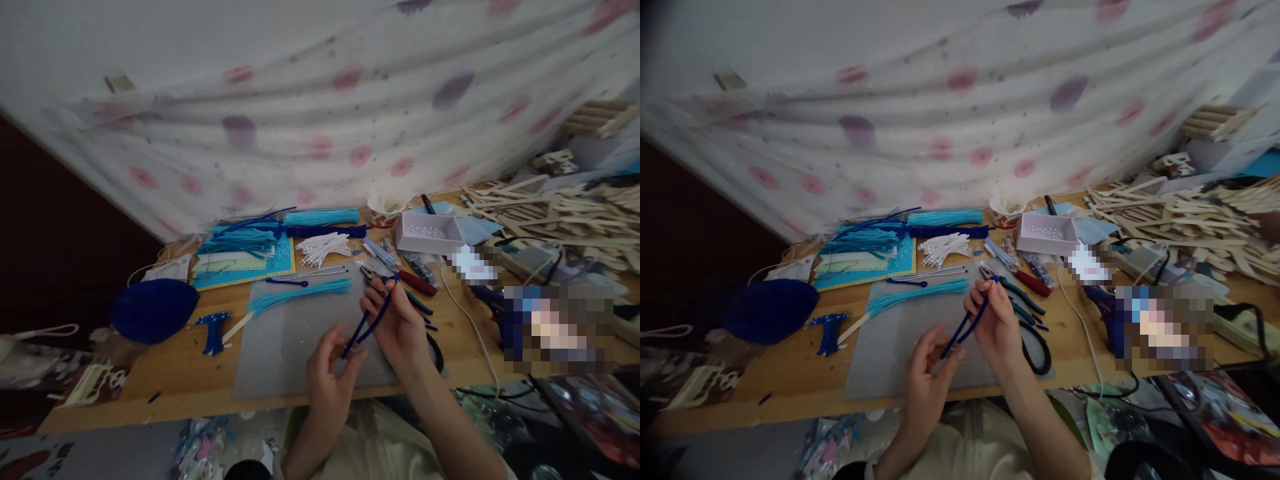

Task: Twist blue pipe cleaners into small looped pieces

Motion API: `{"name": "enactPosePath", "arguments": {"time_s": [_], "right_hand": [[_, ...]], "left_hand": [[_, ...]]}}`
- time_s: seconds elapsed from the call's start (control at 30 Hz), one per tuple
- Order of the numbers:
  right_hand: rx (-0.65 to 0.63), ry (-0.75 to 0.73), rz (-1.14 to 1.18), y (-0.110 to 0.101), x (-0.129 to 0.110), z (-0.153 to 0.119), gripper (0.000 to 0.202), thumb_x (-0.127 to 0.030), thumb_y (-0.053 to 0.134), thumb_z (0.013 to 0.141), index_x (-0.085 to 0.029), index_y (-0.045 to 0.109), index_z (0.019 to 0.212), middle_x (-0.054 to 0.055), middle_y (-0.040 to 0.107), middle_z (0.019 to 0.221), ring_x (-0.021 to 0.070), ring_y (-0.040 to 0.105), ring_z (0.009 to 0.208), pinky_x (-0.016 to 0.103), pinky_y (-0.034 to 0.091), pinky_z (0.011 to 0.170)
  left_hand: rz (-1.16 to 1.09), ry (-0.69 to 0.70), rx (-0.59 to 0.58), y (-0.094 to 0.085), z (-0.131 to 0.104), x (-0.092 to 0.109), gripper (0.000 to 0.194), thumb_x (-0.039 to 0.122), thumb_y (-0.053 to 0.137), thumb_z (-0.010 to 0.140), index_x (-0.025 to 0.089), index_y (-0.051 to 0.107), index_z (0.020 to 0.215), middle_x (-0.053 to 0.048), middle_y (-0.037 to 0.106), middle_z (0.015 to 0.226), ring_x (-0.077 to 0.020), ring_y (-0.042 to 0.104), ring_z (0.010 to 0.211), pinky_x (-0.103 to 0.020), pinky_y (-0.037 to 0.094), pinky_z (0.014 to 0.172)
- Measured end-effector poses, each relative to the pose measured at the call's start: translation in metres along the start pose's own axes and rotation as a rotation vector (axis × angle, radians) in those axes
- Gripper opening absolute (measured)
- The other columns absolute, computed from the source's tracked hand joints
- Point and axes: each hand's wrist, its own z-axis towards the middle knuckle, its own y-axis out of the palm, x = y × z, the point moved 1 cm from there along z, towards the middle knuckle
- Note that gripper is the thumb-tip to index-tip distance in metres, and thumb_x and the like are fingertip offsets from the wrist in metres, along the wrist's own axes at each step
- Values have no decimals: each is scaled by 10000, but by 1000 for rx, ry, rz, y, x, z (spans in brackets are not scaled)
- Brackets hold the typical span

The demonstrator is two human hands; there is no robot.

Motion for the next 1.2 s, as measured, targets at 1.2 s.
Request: {"name": "enactPosePath", "arguments": {"time_s": [1.2], "right_hand": [[86, -328, -330, -11, -18, -2, 199, -384, 850, 645, -220, 740, 674, 1, 628, 874, 109, 518, 767, 226, 454, 690]], "left_hand": [[-168, -73, -290, 14, 14, 7, 321, 368, 470, 962, 163, 701, 875, -91, 700, 918, -169, 627, 747, -272, 537, 648]]}}
